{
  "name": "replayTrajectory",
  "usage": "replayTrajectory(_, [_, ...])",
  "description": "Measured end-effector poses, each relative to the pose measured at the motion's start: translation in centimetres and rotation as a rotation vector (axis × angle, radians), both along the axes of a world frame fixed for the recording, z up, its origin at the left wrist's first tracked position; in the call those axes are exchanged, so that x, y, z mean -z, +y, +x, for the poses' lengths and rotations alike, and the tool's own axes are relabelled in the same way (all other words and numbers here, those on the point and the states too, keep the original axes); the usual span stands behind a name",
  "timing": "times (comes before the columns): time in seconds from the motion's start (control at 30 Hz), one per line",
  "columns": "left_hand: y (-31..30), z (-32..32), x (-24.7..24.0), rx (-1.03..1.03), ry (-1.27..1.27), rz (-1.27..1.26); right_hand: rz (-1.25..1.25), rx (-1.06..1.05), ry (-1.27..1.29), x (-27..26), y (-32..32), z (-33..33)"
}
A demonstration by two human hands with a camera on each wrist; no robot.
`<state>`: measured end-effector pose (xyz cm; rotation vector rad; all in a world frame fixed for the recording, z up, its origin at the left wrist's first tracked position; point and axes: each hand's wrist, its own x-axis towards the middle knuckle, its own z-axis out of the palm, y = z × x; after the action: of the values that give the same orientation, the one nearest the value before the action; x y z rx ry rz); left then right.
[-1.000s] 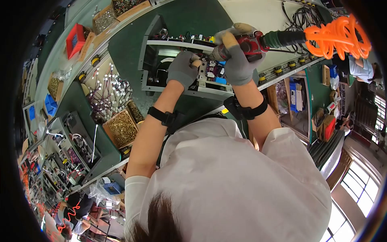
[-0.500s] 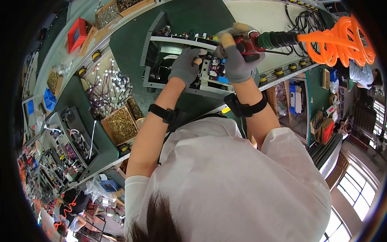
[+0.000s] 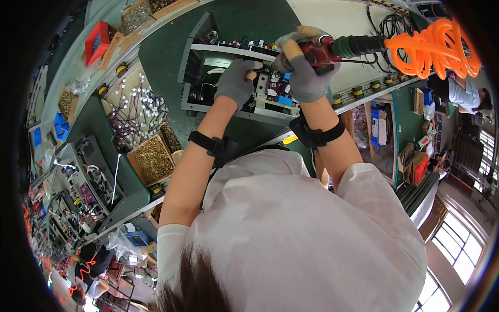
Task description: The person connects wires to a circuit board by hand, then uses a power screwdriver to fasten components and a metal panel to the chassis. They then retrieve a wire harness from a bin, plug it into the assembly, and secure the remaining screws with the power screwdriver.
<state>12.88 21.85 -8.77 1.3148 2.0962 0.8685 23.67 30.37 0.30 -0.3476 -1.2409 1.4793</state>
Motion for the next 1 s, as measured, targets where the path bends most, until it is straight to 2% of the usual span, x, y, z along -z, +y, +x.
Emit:
replayTrajectory(0.1, [0.1, -0.1, 0.6, -0.026, -0.020, 0.014, -0.003, -0.037, -0.009, -0.7, 0.1, -0.1])
replayTrajectory(0.27, [-0.1, 0.2, -0.5, -0.047, -0.035, -0.042, 0.037, -0.028, -0.229, -1.0, 0.2, -0.4])
replayTrajectory(0.3, [0.0, 0.2, -0.5, -0.053, -0.016, -0.054, 0.123, 0.008, -0.253, -0.9, 0.4, -0.7])
replayTrajectory(0.4, [0.1, 0.2, -0.5, -0.060, -0.003, -0.064, 0.017, -0.110, -0.214, -0.6, 0.4, -0.7])
replayTrajectory(0.6, [0.2, 0.2, -0.7, -0.075, -0.004, -0.080, -0.025, -0.020, -0.212, -0.5, -0.1, -1.4])
replayTrajectory(0.73, [0.5, 0.1, -1.2, -0.084, 0.002, -0.142, -0.054, -0.071, -0.151, 0.2, 0.4, -1.4])
replayTrajectory(0.77, [0.5, 0.1, -1.5, -0.077, -0.008, -0.150, 0.025, -0.033, -0.183, 0.2, 0.5, -1.4])
replayTrajectory(0.8, [0.4, 0.1, -1.5, -0.077, 0.021, -0.123, 0.101, 0.000, -0.210, 0.2, 0.6, -1.5])
replayTrajectory(0.93, [-0.4, -0.1, -1.9, -0.112, -0.041, -0.016, 0.053, -0.083, -0.230, -1.1, 0.0, -1.2])
replayTrajectory(1.0, [-2.1, -0.5, -2.0, -0.194, -0.100, 0.214, 0.124, -0.016, -0.151, -1.5, -0.4, -1.0])
